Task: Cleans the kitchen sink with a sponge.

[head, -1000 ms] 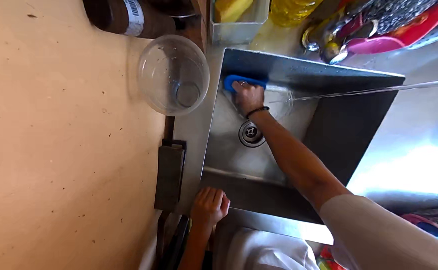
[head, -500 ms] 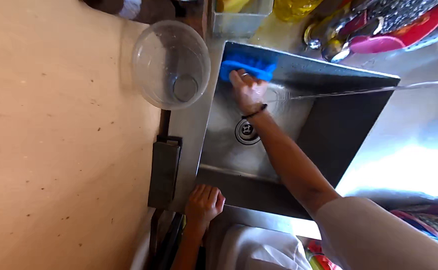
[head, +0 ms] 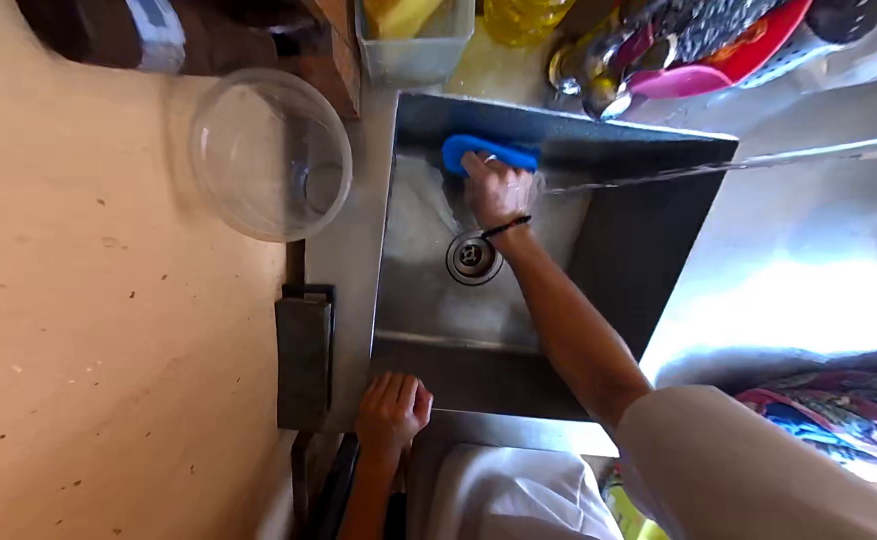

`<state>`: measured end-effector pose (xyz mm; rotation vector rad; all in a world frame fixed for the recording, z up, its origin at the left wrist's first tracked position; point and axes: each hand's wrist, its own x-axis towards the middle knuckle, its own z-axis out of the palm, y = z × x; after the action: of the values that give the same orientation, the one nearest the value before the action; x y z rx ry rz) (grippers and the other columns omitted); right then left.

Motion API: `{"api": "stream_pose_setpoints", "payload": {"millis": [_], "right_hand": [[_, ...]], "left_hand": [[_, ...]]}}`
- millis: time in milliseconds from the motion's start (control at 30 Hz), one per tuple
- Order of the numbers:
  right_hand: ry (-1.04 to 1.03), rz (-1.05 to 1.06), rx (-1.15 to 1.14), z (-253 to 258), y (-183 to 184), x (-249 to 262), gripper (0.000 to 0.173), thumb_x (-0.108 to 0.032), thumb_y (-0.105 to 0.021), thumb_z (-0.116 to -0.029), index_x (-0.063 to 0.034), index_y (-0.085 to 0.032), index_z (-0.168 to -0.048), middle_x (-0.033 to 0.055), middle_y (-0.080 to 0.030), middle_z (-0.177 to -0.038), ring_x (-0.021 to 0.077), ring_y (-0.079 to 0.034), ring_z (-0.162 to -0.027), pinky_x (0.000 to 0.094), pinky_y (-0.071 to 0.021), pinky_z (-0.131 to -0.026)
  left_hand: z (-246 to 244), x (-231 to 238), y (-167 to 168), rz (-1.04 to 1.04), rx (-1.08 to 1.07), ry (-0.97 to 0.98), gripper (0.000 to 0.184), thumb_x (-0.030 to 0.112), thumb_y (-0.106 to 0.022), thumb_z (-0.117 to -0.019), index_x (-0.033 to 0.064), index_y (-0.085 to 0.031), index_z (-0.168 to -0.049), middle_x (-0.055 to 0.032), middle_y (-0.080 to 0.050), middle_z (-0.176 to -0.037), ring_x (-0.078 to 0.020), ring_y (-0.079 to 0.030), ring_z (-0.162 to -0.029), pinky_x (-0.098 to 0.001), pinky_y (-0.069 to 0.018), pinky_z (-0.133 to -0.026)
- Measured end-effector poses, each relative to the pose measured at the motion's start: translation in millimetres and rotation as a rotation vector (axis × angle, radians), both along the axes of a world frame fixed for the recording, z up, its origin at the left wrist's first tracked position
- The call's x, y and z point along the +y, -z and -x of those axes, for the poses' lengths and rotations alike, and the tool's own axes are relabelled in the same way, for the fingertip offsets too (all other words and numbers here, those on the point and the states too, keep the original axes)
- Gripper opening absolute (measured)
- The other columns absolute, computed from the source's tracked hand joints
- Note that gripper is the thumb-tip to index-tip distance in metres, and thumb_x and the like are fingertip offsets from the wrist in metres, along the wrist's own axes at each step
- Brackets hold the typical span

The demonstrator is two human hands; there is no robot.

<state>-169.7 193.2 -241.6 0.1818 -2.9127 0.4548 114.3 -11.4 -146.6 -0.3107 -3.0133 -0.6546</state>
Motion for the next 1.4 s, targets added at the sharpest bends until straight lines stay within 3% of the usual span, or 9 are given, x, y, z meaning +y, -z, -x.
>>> {"api": "stream_pose_setpoints", "payload": {"millis": [100,233,367,433,500,767,1000,1200,1400], "right_hand": [[-0.106,0.019,0.364,12,-14,-5,0.015,-0.003,-0.060,-0.0940,-0.0076,-0.073,-0.087,0.0118,-0.070,-0.075,0.0291,-0.067,-0.059,0.0415,-0.0494,-0.046],[-0.130,0.028,-0.165,6,25,-31,0.025,-0.004,-0.057,-0.0973,-0.0106,-0.074,-0.114,0.0164,-0.075,-0.107,0.0402,-0.073,-0.081,0.0583,-0.0561,-0.065],[-0.116,0.112,0.247,21,16,-51,0.013,-0.006,-0.063,-0.0941,-0.0111,-0.074,-0.092,0.0102,-0.073,-0.084,0.0278,-0.070,-0.064,0.0417,-0.0535,-0.049],[-0.113,0.139,0.025,8,35,-42,0.020,-0.005,-0.061,-0.0941,-0.0114,-0.076,-0.106,0.0123,-0.076,-0.096,0.0330,-0.073,-0.074,0.0502,-0.0580,-0.059],[0.011,0.286,-0.207,10,32,-38,0.027,-0.009,-0.062,-0.0934,-0.0102,-0.074,-0.118,0.0155,-0.076,-0.103,0.0381,-0.074,-0.086,0.0597,-0.0569,-0.073],[0.217,1.306,0.022,34,-12,-85,0.040,-0.043,-0.075,-0.0866,-0.0038,-0.069,-0.078,0.0026,-0.062,-0.063,0.0124,-0.058,-0.057,0.0385,-0.0496,-0.056],[0.197,1.238,-0.114,-107,7,-120,0.061,-0.056,-0.057,-0.0955,-0.0052,-0.057,-0.062,0.0061,-0.055,-0.056,0.0147,-0.054,-0.050,0.0344,-0.0443,-0.047],[0.317,1.426,0.241,17,-8,-107,0.034,-0.011,-0.065,-0.0908,-0.0028,-0.053,-0.060,-0.0005,-0.051,-0.052,0.0025,-0.049,-0.045,0.0208,-0.0416,-0.045],[0.123,1.329,0.099,-105,4,-121,0.055,-0.046,-0.062,-0.0944,-0.0054,-0.055,-0.058,0.0030,-0.053,-0.051,0.0076,-0.050,-0.045,0.0260,-0.0407,-0.041]], "left_hand": [[5,-1,5,0.006,0.018,0.004,0.026,0.027,-0.057,-0.0911,0.0106,-0.066,-0.073,-0.0042,-0.064,-0.067,-0.0208,-0.065,-0.066,-0.0347,-0.0536,-0.064],[-4,1,-3,0.008,-0.010,0.019,0.026,0.027,-0.057,-0.0915,0.0103,-0.066,-0.073,-0.0041,-0.064,-0.067,-0.0204,-0.065,-0.066,-0.0343,-0.0539,-0.064],[3,-4,7,0.012,0.032,0.005,0.029,0.029,-0.056,-0.0915,0.0099,-0.067,-0.072,-0.0035,-0.065,-0.067,-0.0190,-0.065,-0.066,-0.0329,-0.0550,-0.065],[-5,-3,1,0.003,0.021,0.020,0.030,0.028,-0.056,-0.0909,0.0086,-0.069,-0.072,-0.0048,-0.066,-0.067,-0.0202,-0.067,-0.066,-0.0337,-0.0554,-0.065],[1,-2,5,0.018,0.044,0.028,0.031,0.028,-0.056,-0.0911,0.0082,-0.069,-0.072,-0.0051,-0.067,-0.067,-0.0203,-0.067,-0.066,-0.0342,-0.0561,-0.067],[3,-2,6,0.038,0.006,0.065,0.030,0.030,-0.057,-0.0896,0.0085,-0.069,-0.072,-0.0046,-0.067,-0.068,-0.0196,-0.067,-0.067,-0.0340,-0.0568,-0.067],[6,-3,7,0.022,0.007,0.084,0.029,0.030,-0.058,-0.0897,0.0095,-0.069,-0.072,-0.0032,-0.066,-0.066,-0.0175,-0.066,-0.065,-0.0331,-0.0565,-0.066],[0,-3,4,0.047,-0.006,0.067,0.029,0.029,-0.058,-0.0885,0.0079,-0.071,-0.073,-0.0047,-0.067,-0.067,-0.0193,-0.067,-0.066,-0.0332,-0.0568,-0.069],[0,-1,-5,0.030,-0.054,0.076,0.030,0.029,-0.057,-0.0912,0.0084,-0.070,-0.075,-0.0047,-0.068,-0.069,-0.0191,-0.067,-0.068,-0.0337,-0.0565,-0.069]]}}
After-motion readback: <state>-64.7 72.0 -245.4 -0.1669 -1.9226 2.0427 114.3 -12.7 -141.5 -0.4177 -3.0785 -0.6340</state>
